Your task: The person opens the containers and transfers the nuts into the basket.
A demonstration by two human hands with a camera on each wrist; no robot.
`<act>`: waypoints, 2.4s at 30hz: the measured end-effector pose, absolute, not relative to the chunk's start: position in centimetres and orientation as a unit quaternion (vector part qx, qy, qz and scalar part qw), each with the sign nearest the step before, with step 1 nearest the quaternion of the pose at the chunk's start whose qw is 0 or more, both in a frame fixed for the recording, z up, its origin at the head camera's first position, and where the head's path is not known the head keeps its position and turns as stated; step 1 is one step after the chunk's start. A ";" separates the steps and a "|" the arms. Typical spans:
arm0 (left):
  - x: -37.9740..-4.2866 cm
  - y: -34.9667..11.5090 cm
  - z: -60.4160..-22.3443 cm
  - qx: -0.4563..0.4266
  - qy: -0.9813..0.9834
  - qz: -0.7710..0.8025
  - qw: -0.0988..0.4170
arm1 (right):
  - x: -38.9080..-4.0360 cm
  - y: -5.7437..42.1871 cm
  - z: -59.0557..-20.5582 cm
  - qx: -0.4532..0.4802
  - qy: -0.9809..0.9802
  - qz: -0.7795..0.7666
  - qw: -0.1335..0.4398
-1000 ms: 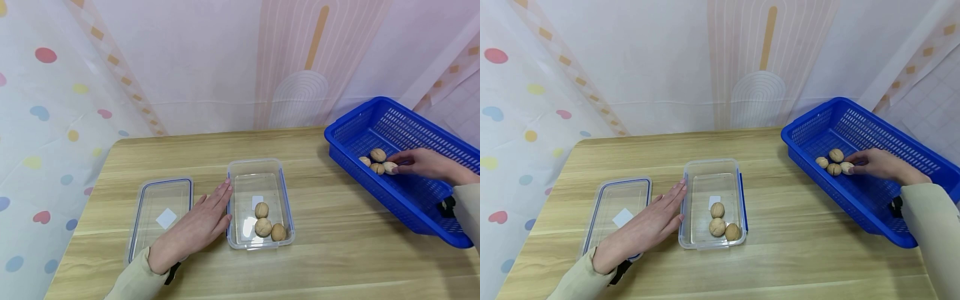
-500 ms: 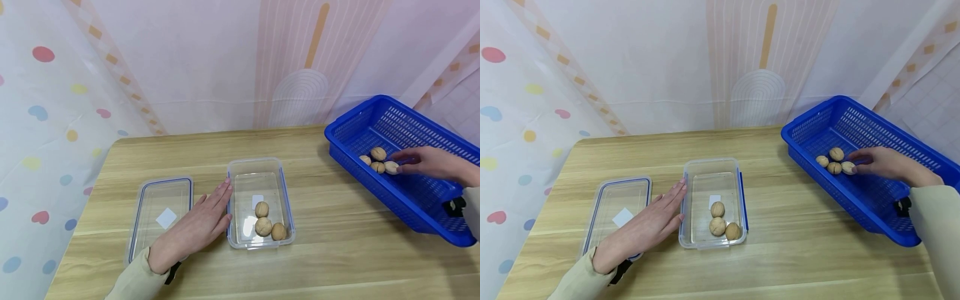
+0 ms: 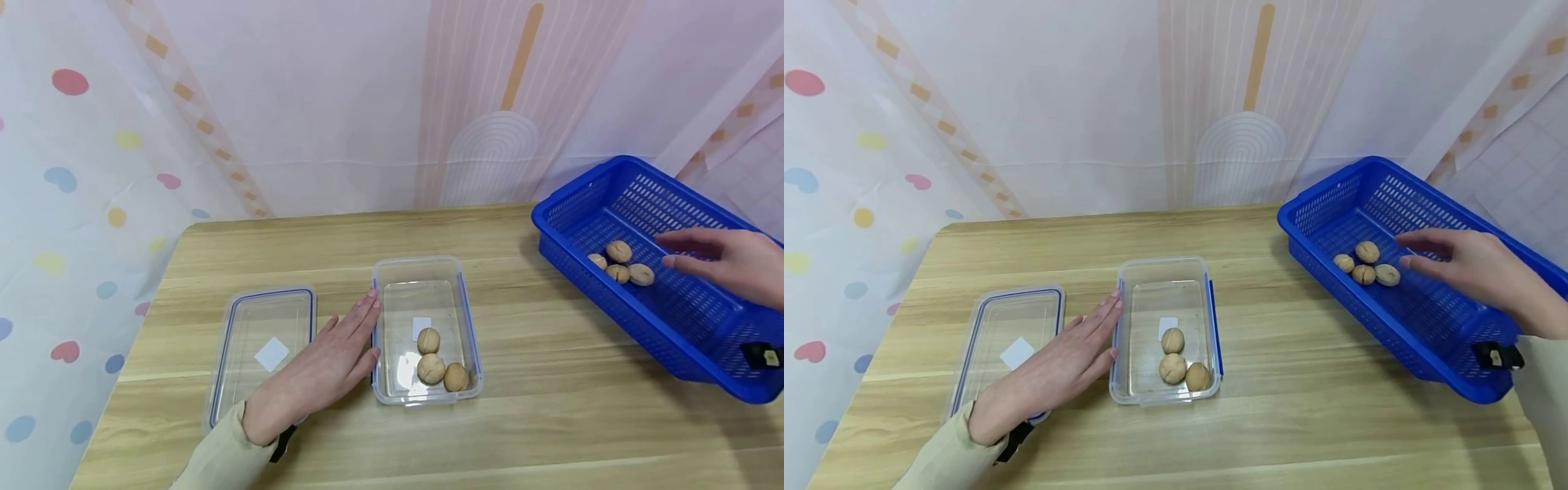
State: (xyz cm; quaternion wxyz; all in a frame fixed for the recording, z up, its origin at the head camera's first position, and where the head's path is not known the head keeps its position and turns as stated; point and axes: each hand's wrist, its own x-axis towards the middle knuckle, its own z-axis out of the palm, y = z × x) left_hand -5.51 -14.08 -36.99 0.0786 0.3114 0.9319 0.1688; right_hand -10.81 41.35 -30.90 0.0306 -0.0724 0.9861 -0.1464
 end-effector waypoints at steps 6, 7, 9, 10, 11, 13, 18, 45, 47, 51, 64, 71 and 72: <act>-5.5 -14.1 -37.0 0.310 0.932 0.171 0.078 | -9.6 40.0 -30.4 -0.053 0.981 -0.185 -0.011; -5.5 -14.1 -37.0 0.310 0.932 0.171 0.078 | -9.3 39.6 -30.3 -0.052 0.980 -0.191 -0.017; -5.5 -14.1 -37.0 0.309 0.932 0.171 0.077 | -8.8 38.9 -30.1 -0.051 0.977 -0.204 -0.035; -5.5 -14.1 -37.0 0.309 0.932 0.172 0.077 | -8.6 38.5 -30.1 -0.051 0.975 -0.211 -0.041; -5.5 -14.1 -37.0 0.309 0.932 0.172 0.077 | -8.3 38.1 -30.0 -0.051 0.974 -0.217 -0.047; -5.5 -14.1 -37.0 0.308 0.932 0.174 0.077 | -7.8 37.4 -29.8 -0.054 0.970 -0.230 -0.058; -5.5 -14.0 -37.0 0.306 0.931 0.179 0.083 | -7.0 36.0 -29.5 -0.070 0.955 -0.271 -0.097; -5.4 -14.1 -37.0 0.302 0.931 0.186 0.086 | -5.8 29.4 -29.8 -0.218 0.899 -0.339 -0.169; -5.4 -14.1 -37.0 0.302 0.931 0.186 0.086 | -5.8 29.1 -30.1 -0.231 0.891 -0.352 -0.168; -5.4 -14.0 -37.1 0.301 0.930 0.189 0.088 | -6.1 28.6 -30.7 -0.264 0.863 -0.396 -0.168; -5.0 -14.1 -37.2 0.297 0.929 0.197 0.097 | -6.3 25.5 -31.8 -0.298 0.840 -0.438 -0.116; -5.2 -14.1 -37.0 0.302 0.930 0.193 0.086 | -6.7 23.8 -32.2 -0.300 0.849 -0.424 -0.094; -5.2 -14.1 -37.0 0.302 0.929 0.193 0.085 | -6.8 23.6 -32.2 -0.295 0.854 -0.420 -0.089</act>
